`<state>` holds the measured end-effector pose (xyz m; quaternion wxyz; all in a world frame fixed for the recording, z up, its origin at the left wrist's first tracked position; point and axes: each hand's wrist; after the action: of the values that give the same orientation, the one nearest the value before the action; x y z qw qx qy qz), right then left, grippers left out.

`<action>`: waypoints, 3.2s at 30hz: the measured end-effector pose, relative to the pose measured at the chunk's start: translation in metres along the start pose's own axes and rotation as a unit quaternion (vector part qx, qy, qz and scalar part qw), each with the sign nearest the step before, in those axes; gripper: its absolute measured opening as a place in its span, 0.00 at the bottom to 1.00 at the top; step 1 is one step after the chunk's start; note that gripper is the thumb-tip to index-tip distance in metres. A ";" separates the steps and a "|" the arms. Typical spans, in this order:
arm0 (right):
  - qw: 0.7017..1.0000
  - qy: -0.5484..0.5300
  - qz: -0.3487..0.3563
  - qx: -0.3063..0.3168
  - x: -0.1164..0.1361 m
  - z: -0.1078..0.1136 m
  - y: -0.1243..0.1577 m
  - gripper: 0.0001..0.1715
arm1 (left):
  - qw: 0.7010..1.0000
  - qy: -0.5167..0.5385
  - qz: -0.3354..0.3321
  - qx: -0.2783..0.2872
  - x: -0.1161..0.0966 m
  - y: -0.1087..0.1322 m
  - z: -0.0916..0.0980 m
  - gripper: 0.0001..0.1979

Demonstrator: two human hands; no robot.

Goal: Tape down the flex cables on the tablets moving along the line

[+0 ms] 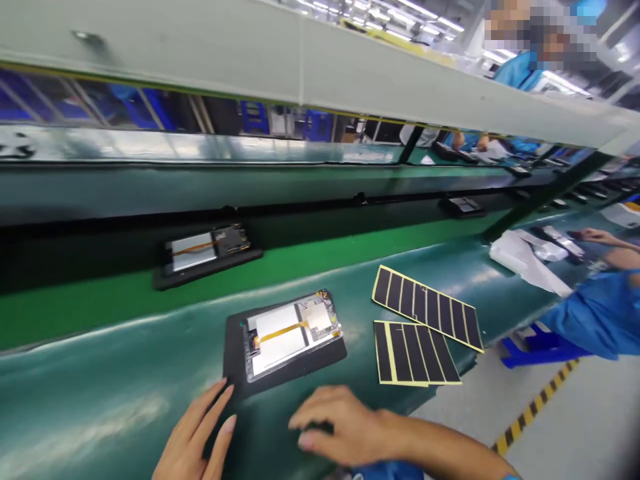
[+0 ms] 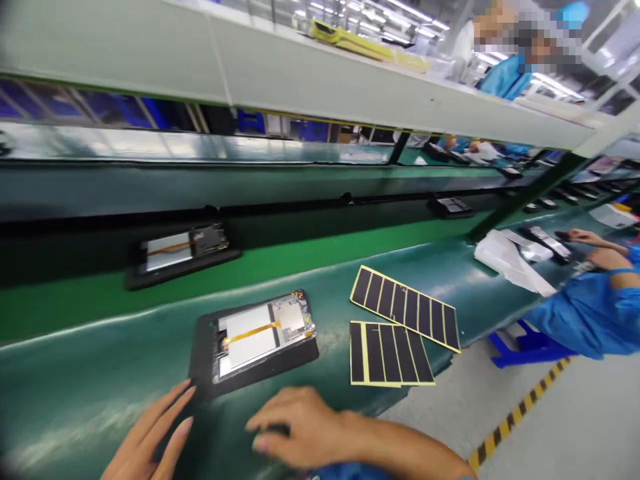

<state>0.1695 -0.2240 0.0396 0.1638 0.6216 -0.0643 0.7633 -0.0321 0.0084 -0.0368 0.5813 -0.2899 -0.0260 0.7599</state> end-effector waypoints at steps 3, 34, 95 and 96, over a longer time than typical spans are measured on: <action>0.976 0.131 0.025 -0.169 -0.013 0.050 -0.024 0.17 | 0.999 -0.019 0.023 -0.021 -0.014 -0.006 0.010 0.23; 0.871 0.442 0.204 -0.065 -0.009 0.018 -0.065 0.17 | 0.977 0.034 0.201 -0.059 -0.042 -0.040 0.006 0.10; 0.764 0.600 0.232 0.051 0.001 -0.005 -0.092 0.19 | 0.987 -0.131 0.042 0.082 -0.069 -0.041 0.012 0.18; 0.766 0.597 0.233 0.054 0.001 -0.004 -0.093 0.19 | 0.987 -0.131 0.044 0.082 -0.070 -0.040 0.012 0.18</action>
<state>0.1965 -0.1354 0.0299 -0.0476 0.0147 -0.0552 0.9972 0.0080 -0.0377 0.0168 0.5605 -0.1398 -0.0270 0.8158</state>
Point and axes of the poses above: each hand's wrist, its own y-axis away from the middle knuckle, its own z-axis out of the back of the hand, x = y × z, and after that the axes turned 4 degrees about -z, right-handed
